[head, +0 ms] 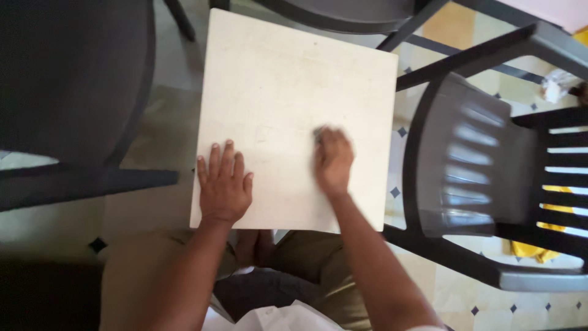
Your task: The person wipes a small white table with a cloth and then uses the same cloth to wipe the surface and armrests of several plastic chairs surrounding it.
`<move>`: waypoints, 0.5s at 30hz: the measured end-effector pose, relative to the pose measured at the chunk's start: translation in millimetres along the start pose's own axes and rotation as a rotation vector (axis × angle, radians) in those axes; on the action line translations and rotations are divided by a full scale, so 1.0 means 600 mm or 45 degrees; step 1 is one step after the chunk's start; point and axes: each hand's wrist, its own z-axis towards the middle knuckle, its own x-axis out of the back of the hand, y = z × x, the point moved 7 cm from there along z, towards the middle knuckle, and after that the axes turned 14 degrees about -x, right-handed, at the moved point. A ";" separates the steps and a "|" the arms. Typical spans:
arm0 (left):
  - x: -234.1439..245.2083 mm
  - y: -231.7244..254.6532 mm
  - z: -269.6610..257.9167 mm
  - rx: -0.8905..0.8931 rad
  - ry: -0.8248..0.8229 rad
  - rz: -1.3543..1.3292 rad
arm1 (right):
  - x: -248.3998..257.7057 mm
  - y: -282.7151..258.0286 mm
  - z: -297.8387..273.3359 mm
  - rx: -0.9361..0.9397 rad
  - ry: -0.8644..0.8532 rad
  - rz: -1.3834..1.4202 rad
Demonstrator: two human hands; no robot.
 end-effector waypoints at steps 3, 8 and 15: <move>-0.001 0.001 0.002 -0.014 -0.009 0.086 | 0.034 -0.045 -0.087 0.111 -0.092 -0.024; -0.003 0.000 0.001 -0.010 -0.032 0.083 | 0.065 -0.066 -0.118 0.129 -0.150 0.030; 0.001 0.004 -0.004 -0.034 0.017 0.101 | 0.108 0.098 -0.114 0.013 -0.186 -0.103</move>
